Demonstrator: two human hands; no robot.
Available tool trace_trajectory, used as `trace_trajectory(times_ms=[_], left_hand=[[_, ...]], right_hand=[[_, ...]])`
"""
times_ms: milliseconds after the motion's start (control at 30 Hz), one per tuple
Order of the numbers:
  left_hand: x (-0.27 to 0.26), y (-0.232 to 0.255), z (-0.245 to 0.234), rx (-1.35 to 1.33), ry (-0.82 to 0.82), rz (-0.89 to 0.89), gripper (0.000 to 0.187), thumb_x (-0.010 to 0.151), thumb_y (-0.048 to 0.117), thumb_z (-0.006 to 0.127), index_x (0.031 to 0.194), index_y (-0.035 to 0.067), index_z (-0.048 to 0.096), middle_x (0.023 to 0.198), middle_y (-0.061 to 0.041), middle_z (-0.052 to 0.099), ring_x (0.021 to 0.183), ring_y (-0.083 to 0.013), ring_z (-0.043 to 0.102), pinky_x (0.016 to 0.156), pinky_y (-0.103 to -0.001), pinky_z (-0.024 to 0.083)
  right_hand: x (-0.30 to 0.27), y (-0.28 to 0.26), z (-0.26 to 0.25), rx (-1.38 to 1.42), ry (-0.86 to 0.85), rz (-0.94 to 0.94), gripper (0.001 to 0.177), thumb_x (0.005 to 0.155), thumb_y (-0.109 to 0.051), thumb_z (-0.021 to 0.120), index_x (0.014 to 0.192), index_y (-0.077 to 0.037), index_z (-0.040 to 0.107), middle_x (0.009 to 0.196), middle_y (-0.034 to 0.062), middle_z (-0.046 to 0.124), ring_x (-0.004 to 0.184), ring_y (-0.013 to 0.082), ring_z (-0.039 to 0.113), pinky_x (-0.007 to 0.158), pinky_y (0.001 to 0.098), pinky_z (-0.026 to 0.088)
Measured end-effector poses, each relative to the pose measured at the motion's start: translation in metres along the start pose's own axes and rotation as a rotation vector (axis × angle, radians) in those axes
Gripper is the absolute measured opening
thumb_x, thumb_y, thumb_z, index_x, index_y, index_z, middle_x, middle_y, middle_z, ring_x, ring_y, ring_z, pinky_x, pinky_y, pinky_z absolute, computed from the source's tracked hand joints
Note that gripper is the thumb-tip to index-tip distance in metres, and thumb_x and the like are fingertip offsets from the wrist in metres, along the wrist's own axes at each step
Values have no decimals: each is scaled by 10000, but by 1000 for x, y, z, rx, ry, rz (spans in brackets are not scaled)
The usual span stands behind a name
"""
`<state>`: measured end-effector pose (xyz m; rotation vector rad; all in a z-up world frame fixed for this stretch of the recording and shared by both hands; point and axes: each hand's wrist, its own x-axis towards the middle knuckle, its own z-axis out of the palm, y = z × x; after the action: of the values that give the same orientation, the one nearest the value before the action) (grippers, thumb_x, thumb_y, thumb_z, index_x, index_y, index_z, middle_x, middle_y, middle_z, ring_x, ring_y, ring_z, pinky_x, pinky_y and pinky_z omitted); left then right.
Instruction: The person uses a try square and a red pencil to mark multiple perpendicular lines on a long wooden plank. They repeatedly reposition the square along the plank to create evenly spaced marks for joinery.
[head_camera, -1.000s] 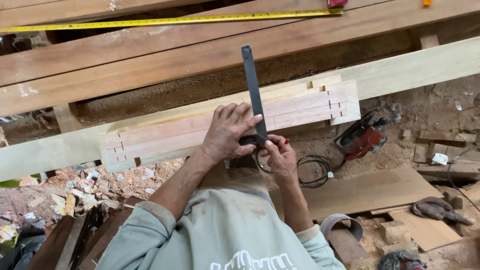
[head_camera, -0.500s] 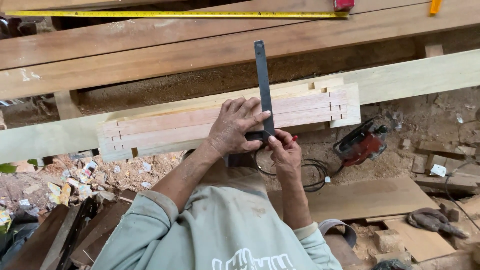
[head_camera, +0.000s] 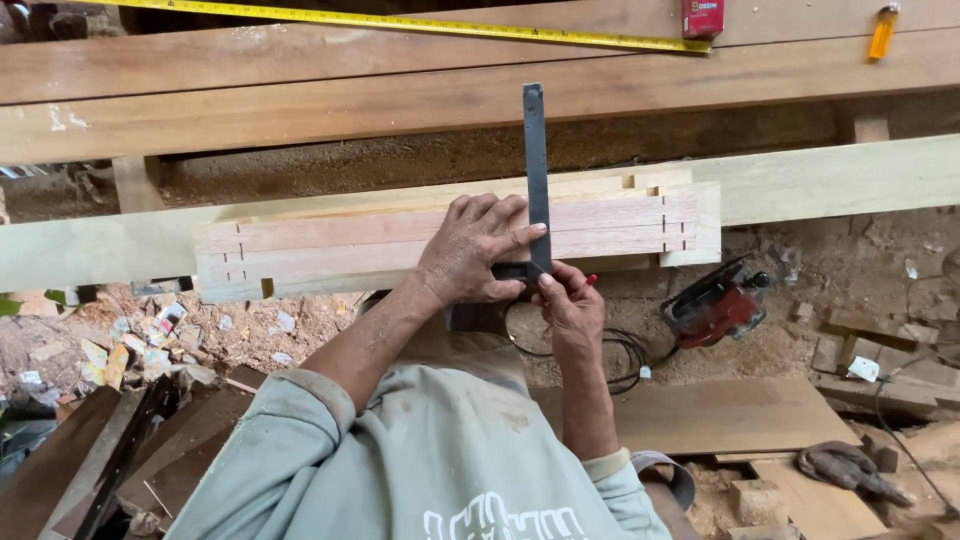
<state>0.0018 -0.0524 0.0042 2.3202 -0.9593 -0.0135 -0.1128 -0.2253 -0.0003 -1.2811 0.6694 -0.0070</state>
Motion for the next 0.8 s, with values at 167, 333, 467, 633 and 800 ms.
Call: trace_trajectory(times_ms=[167, 333, 467, 633, 800], left_hand=[[-3, -1, 2, 34, 30, -2, 868, 563, 577, 828, 1380, 363, 626, 1441, -41, 494, 1242, -279, 478, 1072, -492, 348], [-3, 0, 3, 40, 45, 12, 853, 585, 586, 807, 1388, 374, 611, 1436, -32, 502, 1239, -282, 492, 1062, -490, 364], [-4, -1, 6, 37, 40, 10, 843, 597, 587, 796, 1392, 372, 609, 1430, -43, 509, 1235, -289, 495, 1067, -500, 360], [-6, -3, 11, 56, 8, -5, 870, 589, 618, 792, 1405, 402, 582, 1445, -13, 487, 1254, -267, 477, 1091, -496, 338], [-6, -2, 12, 52, -7, -22, 864, 590, 613, 793, 1403, 417, 577, 1440, 1, 482, 1254, -266, 475, 1099, -499, 337]], right_hand=[[-3, -8, 5, 55, -22, 14, 234, 932, -55, 724, 1156, 12, 705, 789, 146, 719, 627, 144, 694, 502, 171, 487], [6, 5, -3, 17, -10, 2, 218, 939, -57, 705, 1150, -3, 711, 782, 115, 719, 607, 131, 695, 479, 148, 464], [4, -3, -2, 11, -29, 3, 221, 934, -72, 718, 1147, -13, 714, 797, 110, 728, 613, 126, 700, 485, 145, 468], [12, 11, -12, -7, -51, -12, 219, 932, -85, 737, 1140, -20, 722, 799, 132, 722, 619, 160, 705, 460, 166, 462], [11, 5, -9, -23, -57, -7, 205, 927, -85, 729, 1123, -24, 724, 795, 140, 734, 600, 151, 692, 431, 152, 425]])
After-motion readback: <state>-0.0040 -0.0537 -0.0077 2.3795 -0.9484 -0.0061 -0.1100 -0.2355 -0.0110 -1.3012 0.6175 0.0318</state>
